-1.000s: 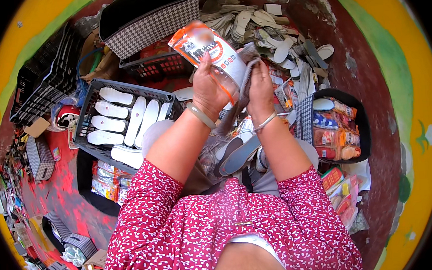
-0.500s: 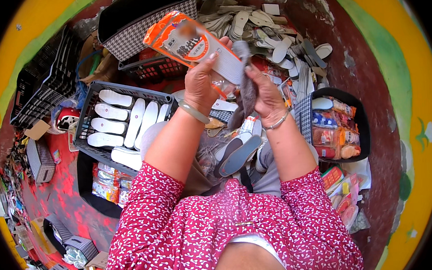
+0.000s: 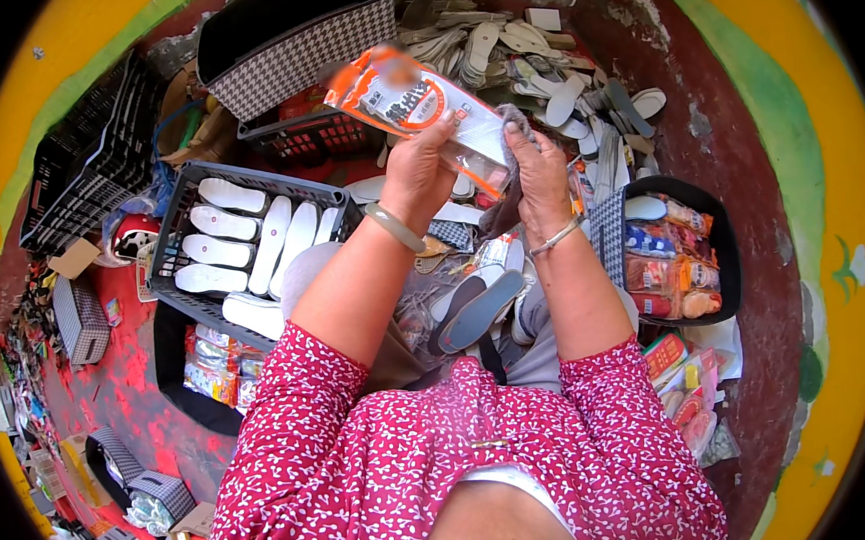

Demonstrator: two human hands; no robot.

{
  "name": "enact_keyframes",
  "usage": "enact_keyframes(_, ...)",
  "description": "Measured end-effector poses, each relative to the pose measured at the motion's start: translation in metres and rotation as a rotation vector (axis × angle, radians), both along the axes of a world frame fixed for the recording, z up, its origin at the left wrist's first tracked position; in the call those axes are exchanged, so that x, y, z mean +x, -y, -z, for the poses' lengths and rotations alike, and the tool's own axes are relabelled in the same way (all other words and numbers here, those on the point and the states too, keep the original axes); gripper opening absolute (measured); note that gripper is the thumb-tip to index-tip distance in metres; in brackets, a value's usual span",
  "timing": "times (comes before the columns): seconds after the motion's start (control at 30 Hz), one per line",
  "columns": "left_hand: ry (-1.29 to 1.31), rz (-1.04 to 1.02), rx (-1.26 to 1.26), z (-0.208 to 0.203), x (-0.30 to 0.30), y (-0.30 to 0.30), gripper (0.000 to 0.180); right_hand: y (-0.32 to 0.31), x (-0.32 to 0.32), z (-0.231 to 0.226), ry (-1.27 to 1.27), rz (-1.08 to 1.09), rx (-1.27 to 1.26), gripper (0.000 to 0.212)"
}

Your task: The person picks up shoe insoles and places them into plastic packages by hand, occasionally wiping the insoles with a cloth. They move the packed items into crates and boxes on the floor.

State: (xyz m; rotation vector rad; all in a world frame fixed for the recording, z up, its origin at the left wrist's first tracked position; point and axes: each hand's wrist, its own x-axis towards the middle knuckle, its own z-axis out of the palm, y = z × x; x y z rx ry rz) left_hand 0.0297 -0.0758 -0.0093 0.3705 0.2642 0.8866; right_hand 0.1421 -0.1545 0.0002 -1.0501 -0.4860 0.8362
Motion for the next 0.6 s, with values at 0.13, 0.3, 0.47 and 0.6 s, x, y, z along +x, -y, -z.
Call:
enact_keyframes(0.13, 0.08, 0.009, 0.002, -0.001, 0.001, 0.005, 0.015, -0.003, 0.009, 0.012, 0.06, 0.052, -0.059, 0.03)
enact_keyframes(0.3, 0.088, -0.154, 0.015, -0.012, -0.008, -0.005, 0.017, 0.003, 0.019, 0.001, -0.334, -0.04, -0.073, 0.037)
enact_keyframes(0.47, 0.142, -0.213, 0.011, -0.014, -0.014, -0.013, 0.018, 0.001, 0.012, -0.001, -0.55, -0.267, 0.043, 0.032)
enact_keyframes(0.6, 0.064, -0.197, 0.111, -0.01, -0.004, -0.001, 0.019, 0.007, -0.005, -0.004, -0.471, -0.387, -0.067, 0.026)
